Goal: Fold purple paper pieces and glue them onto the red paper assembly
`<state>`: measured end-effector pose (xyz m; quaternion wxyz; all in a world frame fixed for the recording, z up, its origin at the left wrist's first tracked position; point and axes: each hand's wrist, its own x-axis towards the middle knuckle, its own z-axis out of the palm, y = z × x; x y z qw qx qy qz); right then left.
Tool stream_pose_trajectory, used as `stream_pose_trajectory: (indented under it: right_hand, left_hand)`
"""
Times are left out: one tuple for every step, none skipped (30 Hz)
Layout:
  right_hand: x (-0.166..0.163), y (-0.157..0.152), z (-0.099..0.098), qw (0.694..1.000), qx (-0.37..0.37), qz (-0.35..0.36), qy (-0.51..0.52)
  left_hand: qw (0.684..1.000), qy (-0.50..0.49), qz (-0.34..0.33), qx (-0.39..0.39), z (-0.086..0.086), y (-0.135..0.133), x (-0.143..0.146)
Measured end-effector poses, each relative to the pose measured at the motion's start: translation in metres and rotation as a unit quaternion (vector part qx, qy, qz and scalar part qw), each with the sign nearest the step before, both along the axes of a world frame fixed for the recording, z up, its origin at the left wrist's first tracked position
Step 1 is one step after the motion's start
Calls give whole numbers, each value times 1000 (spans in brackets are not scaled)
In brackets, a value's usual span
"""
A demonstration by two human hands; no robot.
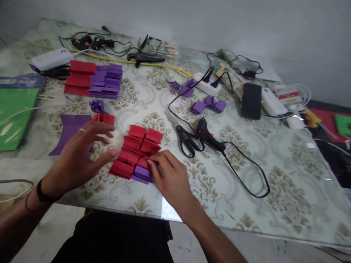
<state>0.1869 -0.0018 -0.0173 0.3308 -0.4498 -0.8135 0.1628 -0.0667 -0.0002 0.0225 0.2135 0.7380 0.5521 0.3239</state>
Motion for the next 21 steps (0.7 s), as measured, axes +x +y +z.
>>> stream_pose_trajectory:
  right_hand:
    - [-1, -3, 1, 1000, 4, -9, 5]
    - [-2, -5, 2, 1000, 7, -15, 7]
    - [-4, -8, 4, 1000, 11, -19, 5]
    - [-6, -10, 5, 1000, 17, -20, -1]
    - [-9, -12, 7, 1000, 24, -18, -9]
    - [-11, -13, 9, 999, 32, -15, -17]
    - [-14, -13, 10, 999, 39, -9, -24]
    - [-16, -13, 11, 999, 45, 0, -30]
    - [-18, -12, 11, 998, 45, 11, -33]
    - [-20, -11, 10, 998, 39, 23, -33]
    - [-22, -9, 10, 999, 25, 35, -33]
    - [-23, -7, 9, 998, 6, 45, -33]
    - [-24, -4, 7, 998, -15, 53, -36]
    - [-24, -2, 6, 997, -36, 58, -40]
    - [-24, 0, 5, 996, -55, 60, -45]
    - [-24, 2, 4, 994, -70, 61, -51]
    - [-23, 3, 3, 993, -82, 60, -56]
    - [-23, 4, 3, 992, -91, 58, -59]
    - [-22, 5, 2, 992, -98, 56, -62]
    - [-22, 5, 2, 991, -101, 56, -63]
    - [-21, 6, 2, 991, -102, 58, -61]
  left_hand:
    - [995, -80, 47, -34, -3, -8, -1]
    - [984, -152, 66, -72, -8, -16, 0]
    - [972, -200, 68, -98, -13, -26, 1]
    - [967, -221, 71, -108, -18, -37, 4]
    - [970, -213, 90, -81, -22, -47, 7]
    - [978, -162, 132, -17, -24, -56, 11]
    - [980, -76, 173, 68, -25, -64, 14]
    - [976, -6, 182, 121, -24, -70, 18]
    - [978, 35, 147, 144, -23, -73, 20]
    - [984, 67, 87, 137, -21, -74, 22]
    - [986, 92, 40, 131, -19, -72, 22]
    - [985, 123, 12, 122, -18, -68, 22]
    - [983, 146, -12, 109, -18, -63, 21]
    - [981, 164, -39, 99, -19, -58, 19]
    - [979, 172, -56, 91, -21, -53, 17]
    - [978, 178, -67, 81, -23, -49, 16]
    - [977, 183, -79, 73, -25, -46, 14]
    - [977, 185, -86, 67, -26, -43, 14]
    - [976, 187, -90, 63, -27, -42, 14]
    - [976, 189, -91, 62, -28, -41, 14]
    - [976, 190, -88, 64, -27, -41, 15]
